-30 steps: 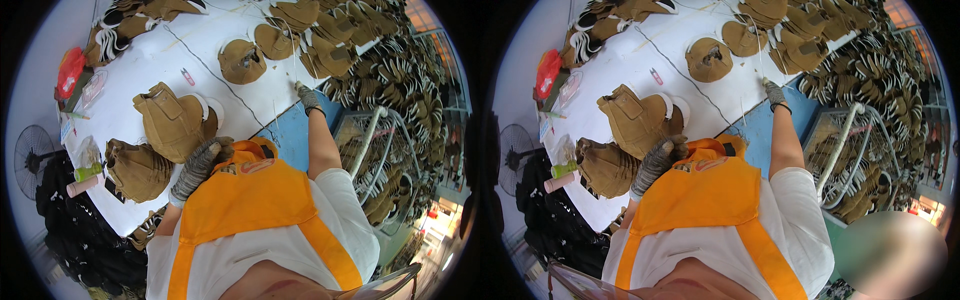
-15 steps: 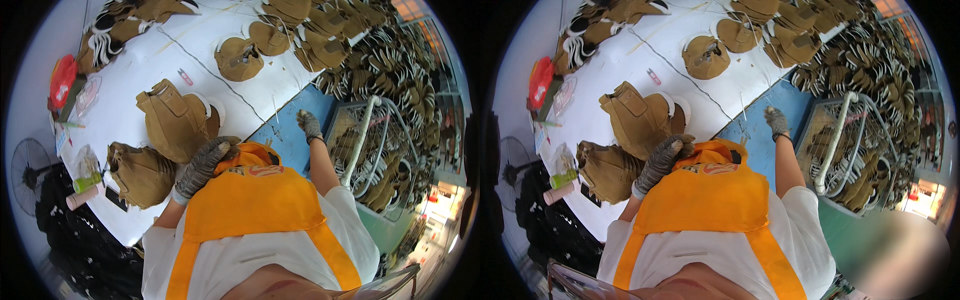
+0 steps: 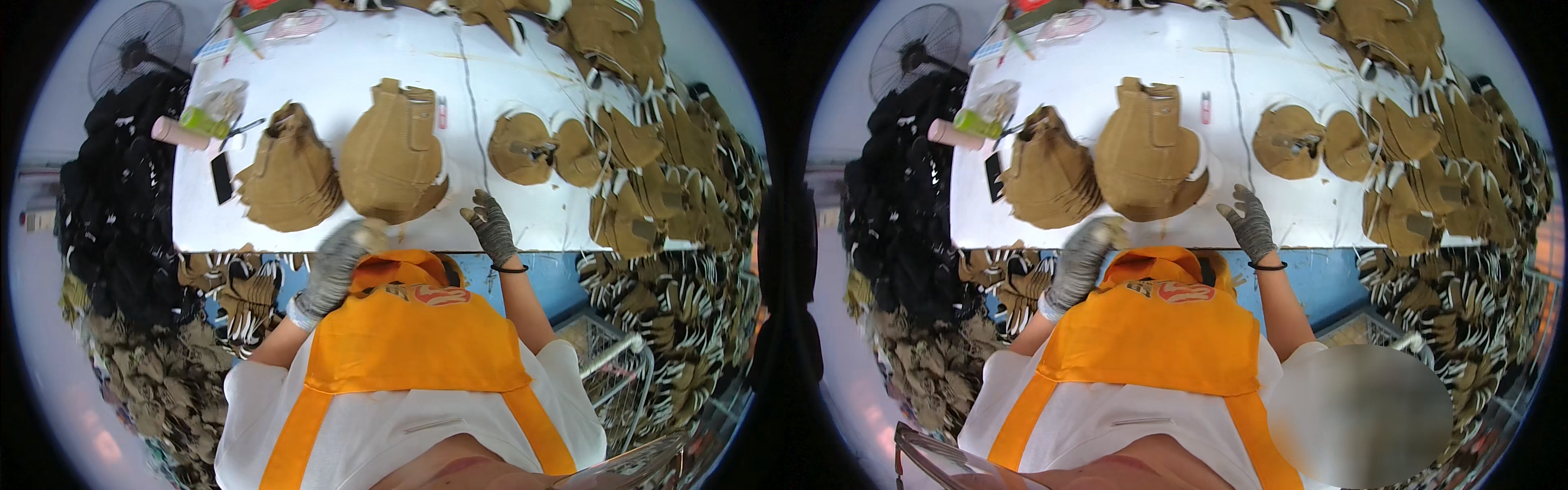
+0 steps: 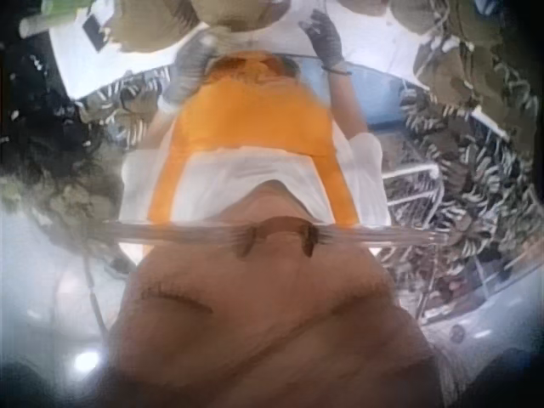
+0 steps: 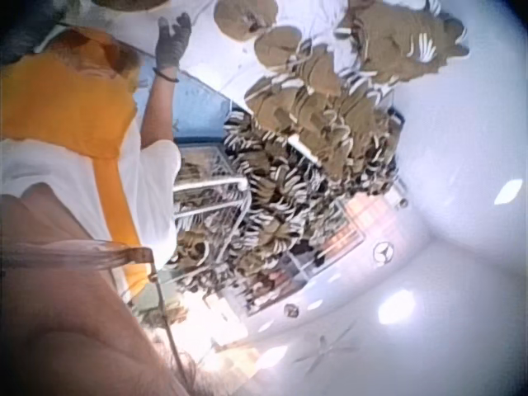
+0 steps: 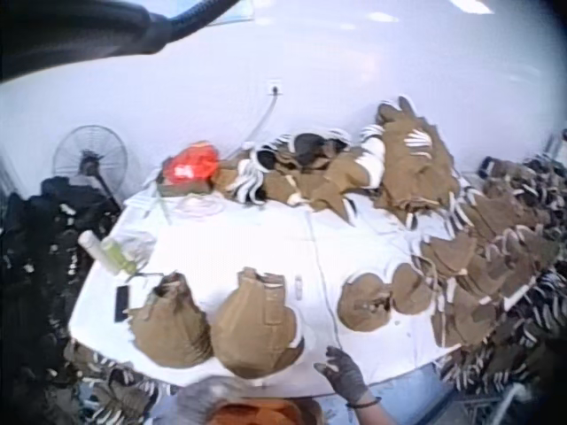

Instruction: The person picks up a bundle of shoe upper components, spreads them out on the work surface, and uses a pair of snips to trim excess threads and separate the individual pieces.

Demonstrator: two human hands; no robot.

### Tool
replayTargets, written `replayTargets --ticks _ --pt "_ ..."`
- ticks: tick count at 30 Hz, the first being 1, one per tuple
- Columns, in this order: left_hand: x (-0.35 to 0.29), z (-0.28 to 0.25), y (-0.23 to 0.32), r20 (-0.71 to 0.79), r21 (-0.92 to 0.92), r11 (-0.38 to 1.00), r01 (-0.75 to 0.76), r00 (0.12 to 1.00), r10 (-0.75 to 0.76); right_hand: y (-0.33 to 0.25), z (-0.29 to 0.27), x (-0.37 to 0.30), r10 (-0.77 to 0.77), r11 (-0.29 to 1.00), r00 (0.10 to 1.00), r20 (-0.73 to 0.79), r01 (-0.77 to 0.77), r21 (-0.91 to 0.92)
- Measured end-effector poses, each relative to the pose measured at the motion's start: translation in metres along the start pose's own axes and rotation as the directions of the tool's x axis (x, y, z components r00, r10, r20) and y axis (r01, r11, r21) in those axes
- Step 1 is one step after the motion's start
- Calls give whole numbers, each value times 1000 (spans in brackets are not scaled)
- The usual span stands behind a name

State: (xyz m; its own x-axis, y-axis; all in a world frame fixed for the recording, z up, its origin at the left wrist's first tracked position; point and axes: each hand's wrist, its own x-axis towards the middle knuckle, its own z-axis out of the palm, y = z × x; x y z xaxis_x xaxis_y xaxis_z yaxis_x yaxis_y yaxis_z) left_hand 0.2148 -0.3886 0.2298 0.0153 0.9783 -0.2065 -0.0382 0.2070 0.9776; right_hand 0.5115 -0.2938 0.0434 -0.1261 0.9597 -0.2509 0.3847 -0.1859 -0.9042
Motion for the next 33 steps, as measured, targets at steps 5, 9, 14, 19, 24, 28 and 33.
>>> replayTargets --ticks 5,9,14,19,24,28,33 --pt "-36 -100 -21 -722 369 917 -152 574 386 -78 40 -32 -352 932 932 -87 340 -127" --pt "-35 -178 -114 -681 -486 874 -28 639 -358 -143 90 -31 -161 920 984 -76 178 349" --pt "18 -171 -143 -284 -687 685 244 777 -562 -116 119 -4 -94 881 992 83 44 470" --pt "50 -181 -161 -178 -752 598 279 787 -590 -91 113 -5 -25 867 953 303 -130 481" --pt "87 -213 -170 -131 -802 556 217 844 -519 -88 121 42 -163 913 952 260 46 406" --pt "134 -225 -138 -108 -756 593 279 839 -533 -146 111 69 26 924 952 306 -140 355" --pt "201 -248 -134 46 -614 710 346 913 -405 -116 102 134 -251 941 942 222 184 285"
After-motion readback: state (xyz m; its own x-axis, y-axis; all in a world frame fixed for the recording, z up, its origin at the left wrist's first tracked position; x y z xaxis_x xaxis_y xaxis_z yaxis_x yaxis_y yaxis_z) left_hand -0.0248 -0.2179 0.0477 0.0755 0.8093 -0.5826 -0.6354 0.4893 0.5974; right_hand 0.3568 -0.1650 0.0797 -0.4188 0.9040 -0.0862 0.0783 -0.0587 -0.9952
